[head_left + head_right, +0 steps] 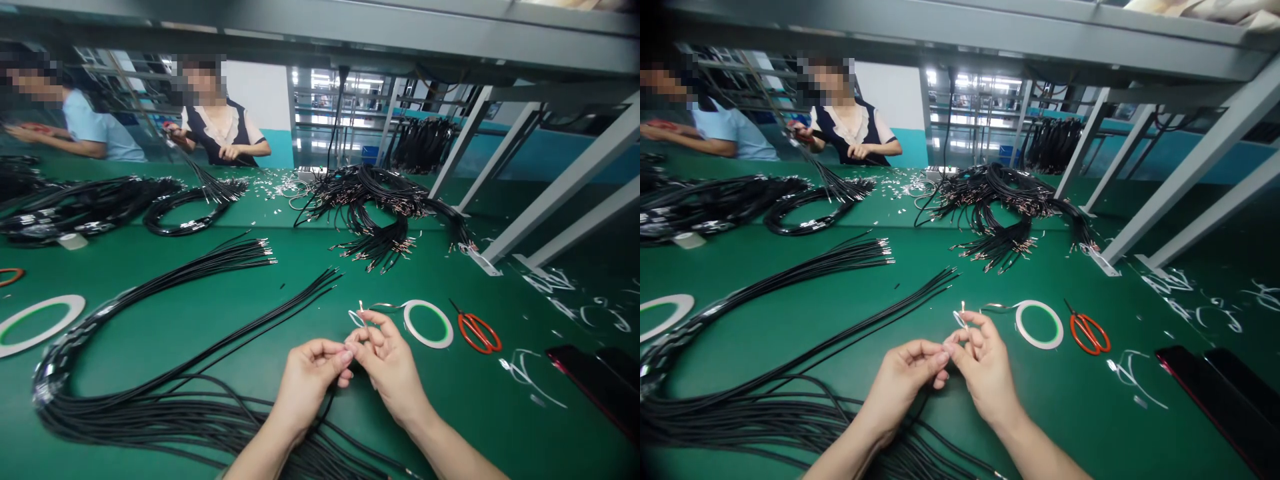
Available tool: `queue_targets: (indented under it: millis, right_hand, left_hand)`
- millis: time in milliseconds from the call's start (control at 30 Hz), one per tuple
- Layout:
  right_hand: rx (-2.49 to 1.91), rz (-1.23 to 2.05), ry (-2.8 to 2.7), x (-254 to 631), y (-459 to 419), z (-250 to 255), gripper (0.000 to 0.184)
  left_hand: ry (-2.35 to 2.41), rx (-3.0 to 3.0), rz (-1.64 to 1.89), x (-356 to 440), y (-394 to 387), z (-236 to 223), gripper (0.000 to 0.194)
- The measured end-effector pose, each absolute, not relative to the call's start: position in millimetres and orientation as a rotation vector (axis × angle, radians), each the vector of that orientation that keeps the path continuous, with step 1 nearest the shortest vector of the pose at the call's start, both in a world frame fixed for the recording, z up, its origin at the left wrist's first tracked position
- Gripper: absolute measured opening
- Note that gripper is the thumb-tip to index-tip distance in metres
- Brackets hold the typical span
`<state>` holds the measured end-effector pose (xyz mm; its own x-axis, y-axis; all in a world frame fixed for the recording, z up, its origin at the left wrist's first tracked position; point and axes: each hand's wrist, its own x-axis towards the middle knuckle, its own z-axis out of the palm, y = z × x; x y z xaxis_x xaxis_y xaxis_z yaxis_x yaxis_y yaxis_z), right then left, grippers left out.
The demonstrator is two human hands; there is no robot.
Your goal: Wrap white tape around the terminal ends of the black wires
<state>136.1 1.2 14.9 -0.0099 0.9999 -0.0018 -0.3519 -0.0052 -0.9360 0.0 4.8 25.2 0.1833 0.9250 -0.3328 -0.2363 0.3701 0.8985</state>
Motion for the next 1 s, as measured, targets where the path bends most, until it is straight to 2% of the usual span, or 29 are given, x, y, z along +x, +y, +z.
queue_targets:
  millis: [200,400,567,833,1000]
  right_hand:
    - [-0.945,1.568,-1.105,158.1,6.4,23.7,0.049]
    - [-0.977,1.499,-1.075,157.0,3.0,28.1,0.032]
    - [-0.982,1.45,-1.058,152.9,3.2,25.4,0.026]
    - [-1.028,1.273,-1.011,149.0,1.6,26.3,0.031]
    - [-0.854,1.393,-0.847,138.0,-5.5,28.0,0.039]
  left_hand:
    - [1.04,0.796,0.941,-0.4,3.6,25.0,0.028]
    - [1.029,0.804,0.937,-0.9,4.9,22.6,0.029]
    - [1.018,0.802,0.936,-1.6,5.0,21.1,0.028]
    - [0.971,0.777,0.954,-3.1,5.5,19.1,0.024]
    - [0.857,0.796,0.967,0.4,1.5,24.7,0.016]
